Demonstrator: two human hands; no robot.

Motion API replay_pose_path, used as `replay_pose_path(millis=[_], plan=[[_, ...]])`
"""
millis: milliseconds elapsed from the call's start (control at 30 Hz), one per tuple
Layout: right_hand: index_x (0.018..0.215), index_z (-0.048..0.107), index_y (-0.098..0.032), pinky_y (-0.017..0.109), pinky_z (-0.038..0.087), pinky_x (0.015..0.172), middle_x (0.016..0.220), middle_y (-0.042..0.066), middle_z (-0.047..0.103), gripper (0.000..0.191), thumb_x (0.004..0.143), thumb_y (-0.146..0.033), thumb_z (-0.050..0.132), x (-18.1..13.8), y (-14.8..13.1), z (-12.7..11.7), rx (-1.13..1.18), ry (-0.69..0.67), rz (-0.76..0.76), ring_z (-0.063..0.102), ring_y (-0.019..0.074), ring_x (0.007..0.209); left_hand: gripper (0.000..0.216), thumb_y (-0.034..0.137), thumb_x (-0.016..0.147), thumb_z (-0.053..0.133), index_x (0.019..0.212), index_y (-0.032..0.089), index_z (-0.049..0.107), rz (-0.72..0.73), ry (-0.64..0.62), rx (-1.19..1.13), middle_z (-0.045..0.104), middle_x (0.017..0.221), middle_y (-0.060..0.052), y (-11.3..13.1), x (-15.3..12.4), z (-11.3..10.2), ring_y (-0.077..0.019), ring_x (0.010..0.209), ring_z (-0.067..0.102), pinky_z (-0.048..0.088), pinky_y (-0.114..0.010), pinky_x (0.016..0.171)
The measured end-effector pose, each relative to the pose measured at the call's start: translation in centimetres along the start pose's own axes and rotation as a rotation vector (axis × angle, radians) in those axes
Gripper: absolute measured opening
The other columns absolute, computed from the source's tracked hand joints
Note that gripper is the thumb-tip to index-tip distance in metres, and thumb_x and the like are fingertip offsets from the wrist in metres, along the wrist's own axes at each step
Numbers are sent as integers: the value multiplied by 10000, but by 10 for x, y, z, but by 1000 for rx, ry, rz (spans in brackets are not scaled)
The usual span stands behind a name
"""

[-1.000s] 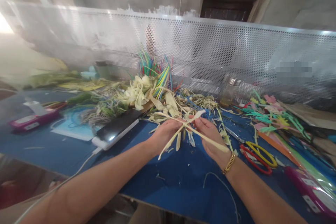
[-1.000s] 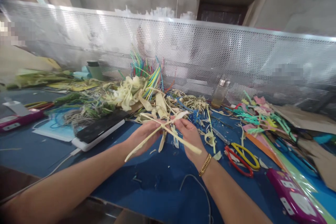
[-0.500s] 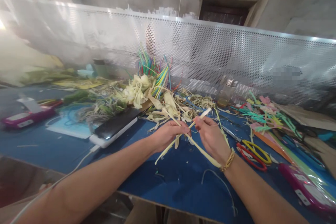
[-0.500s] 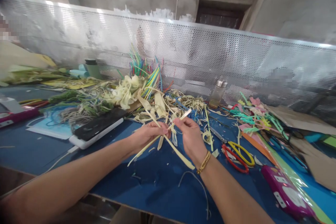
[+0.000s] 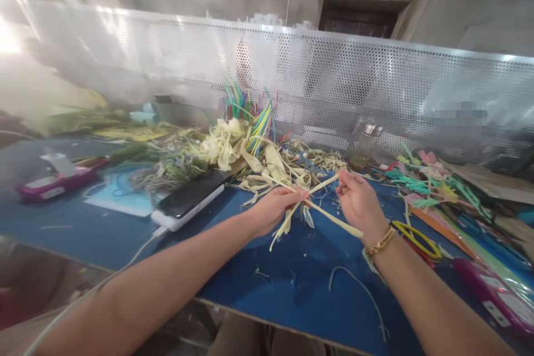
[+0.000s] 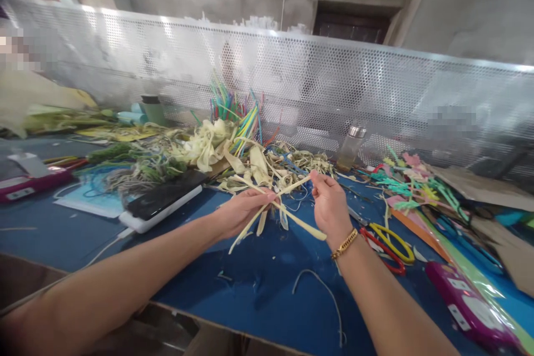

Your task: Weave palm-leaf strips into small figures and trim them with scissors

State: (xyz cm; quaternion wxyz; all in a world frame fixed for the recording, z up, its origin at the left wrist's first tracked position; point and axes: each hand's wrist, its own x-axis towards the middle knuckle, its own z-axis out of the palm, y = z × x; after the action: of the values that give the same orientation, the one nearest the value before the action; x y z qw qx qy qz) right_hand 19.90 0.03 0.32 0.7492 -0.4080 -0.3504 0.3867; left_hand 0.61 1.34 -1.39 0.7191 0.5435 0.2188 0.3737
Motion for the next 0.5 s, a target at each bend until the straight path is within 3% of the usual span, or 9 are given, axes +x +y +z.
replay_pose_path(millis=[200,500], plan=[[596,582,-196,235,382,508,597,-52,549,309,543,-360,839,2,-1,-1,11,40,-1,461,77,529,294,429,779,646,701,153,710,0,-8,95,643,669,-37,-1,0,-3,-116,595,505,379,-227,585],[632,581,-203,244,390,529,579,-58,515,283,561,-344,815,6,-4,-6,16,3,21,465,91,537,215,351,736,690,660,151,703,22,-20,6,654,654,-57,5,1,-5,-144,636,562,392,-246,611]])
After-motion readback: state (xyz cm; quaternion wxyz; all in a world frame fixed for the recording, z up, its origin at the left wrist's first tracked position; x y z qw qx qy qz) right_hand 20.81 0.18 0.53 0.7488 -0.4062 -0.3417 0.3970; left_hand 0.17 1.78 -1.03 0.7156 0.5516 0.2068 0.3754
